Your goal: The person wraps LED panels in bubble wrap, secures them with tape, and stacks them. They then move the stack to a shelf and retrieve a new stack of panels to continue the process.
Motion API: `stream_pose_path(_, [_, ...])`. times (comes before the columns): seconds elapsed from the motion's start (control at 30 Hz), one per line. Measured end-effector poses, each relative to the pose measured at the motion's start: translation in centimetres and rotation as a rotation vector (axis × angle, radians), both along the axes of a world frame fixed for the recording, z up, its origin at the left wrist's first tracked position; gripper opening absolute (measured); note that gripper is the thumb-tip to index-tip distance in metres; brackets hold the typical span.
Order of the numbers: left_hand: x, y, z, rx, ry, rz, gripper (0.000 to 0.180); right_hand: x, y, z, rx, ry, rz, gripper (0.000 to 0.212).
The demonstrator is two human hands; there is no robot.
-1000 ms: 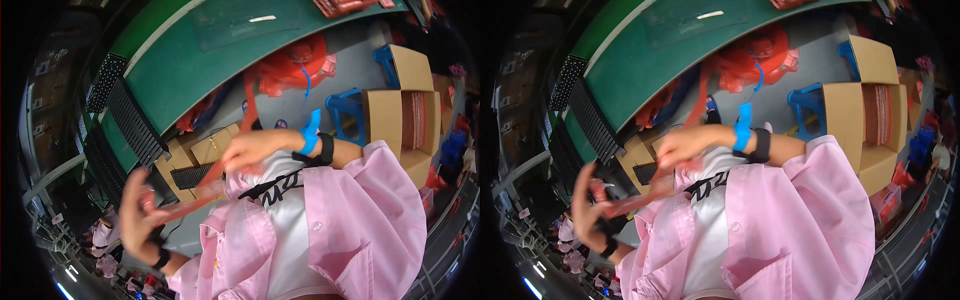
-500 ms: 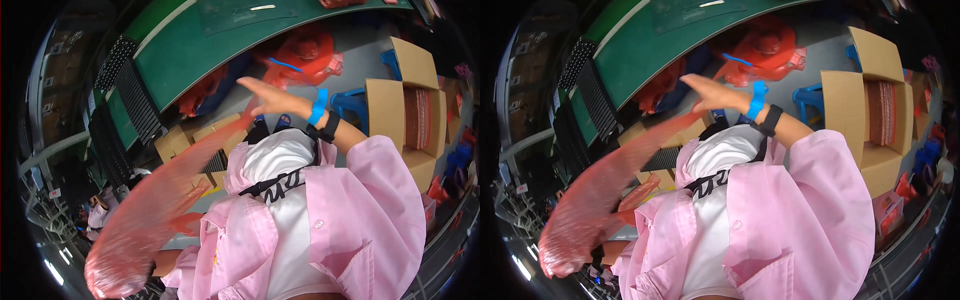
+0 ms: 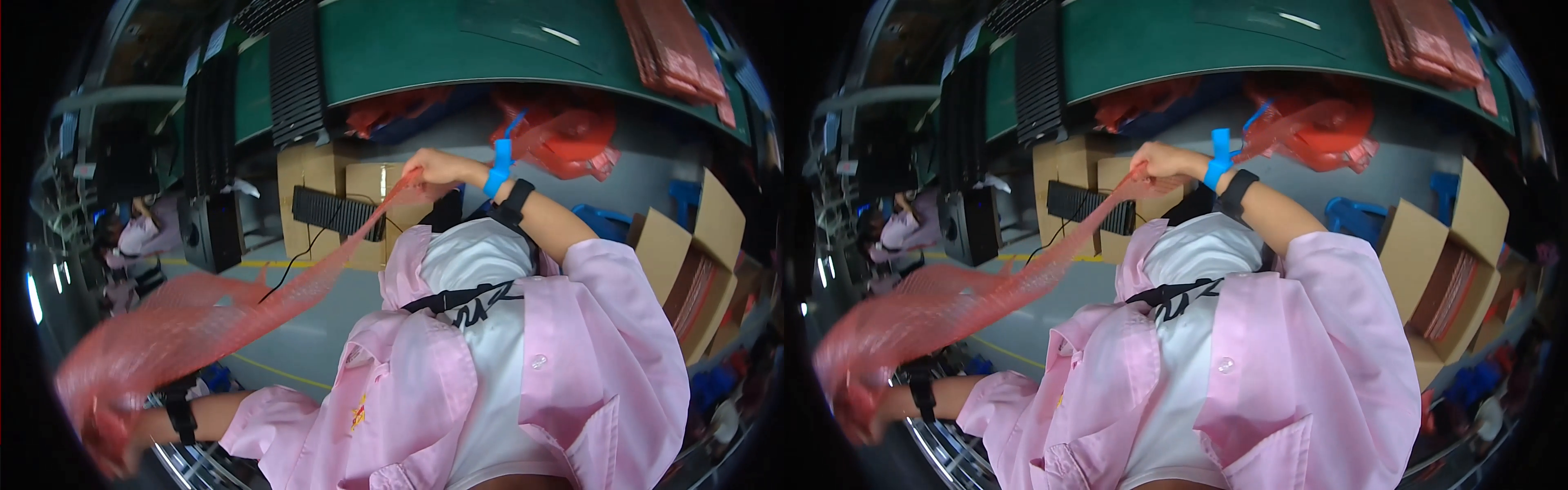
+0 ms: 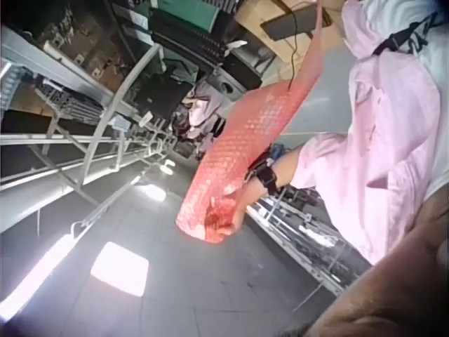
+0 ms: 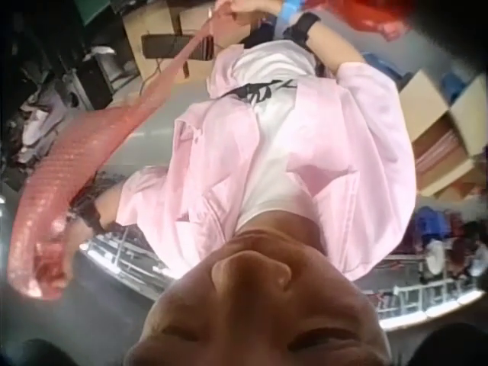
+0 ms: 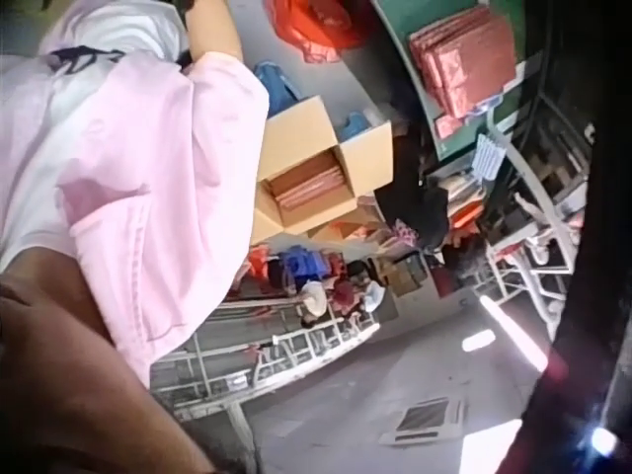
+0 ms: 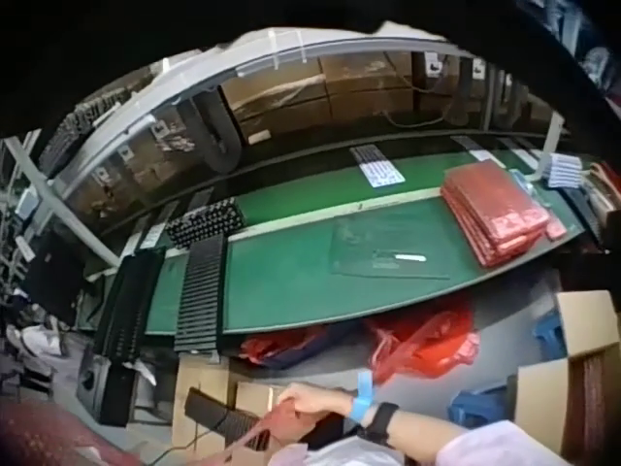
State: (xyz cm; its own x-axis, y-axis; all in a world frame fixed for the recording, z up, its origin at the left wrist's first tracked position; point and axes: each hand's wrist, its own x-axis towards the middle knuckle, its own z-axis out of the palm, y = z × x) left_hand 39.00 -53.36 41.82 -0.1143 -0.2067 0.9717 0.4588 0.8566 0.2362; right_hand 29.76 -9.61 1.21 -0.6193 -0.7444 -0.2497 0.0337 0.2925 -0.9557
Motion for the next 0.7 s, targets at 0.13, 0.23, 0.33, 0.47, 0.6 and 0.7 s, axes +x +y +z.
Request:
stream_pose_path(0.13, [1.4,7.3,-4.7,0.004,-1.694,0.458,0.03,-1.5,1.9,6.0,0.414,0.465,-0.202,0.045])
stream_pose_path(0.23, [-2.4,14.2,-16.1,-0.833,-1.588,0.252,0.054,-1.6,4.2,9.9,0.583,0.583,-0.138,0.053])
stream_pose_path(0.33, [-3.9,24.3,-20.5,-0.15,-1.518,-0.763,0.065,0.3,2.1,14.8,0.526,0.526,0.092,0.052])
stream_pose_path(0.47, [-5.4,27.1,-25.1,-0.137,-1.671,-1.145,0.028,0.6,4.8,17.9,0.299,0.461,0.161,0.046])
stream_pose_path(0.6, [-4.5,26.1,-29.2,-0.073,-1.613,-1.167,0.025,1.8,11.6,19.1,0.098,0.348,-0.016,0.037])
stream_pose_path(0.7, [-3.5,24.1,-31.3,-0.288,-1.794,-1.04,0.028,3.1,17.2,18.8,0.128,0.443,-0.396,0.027])
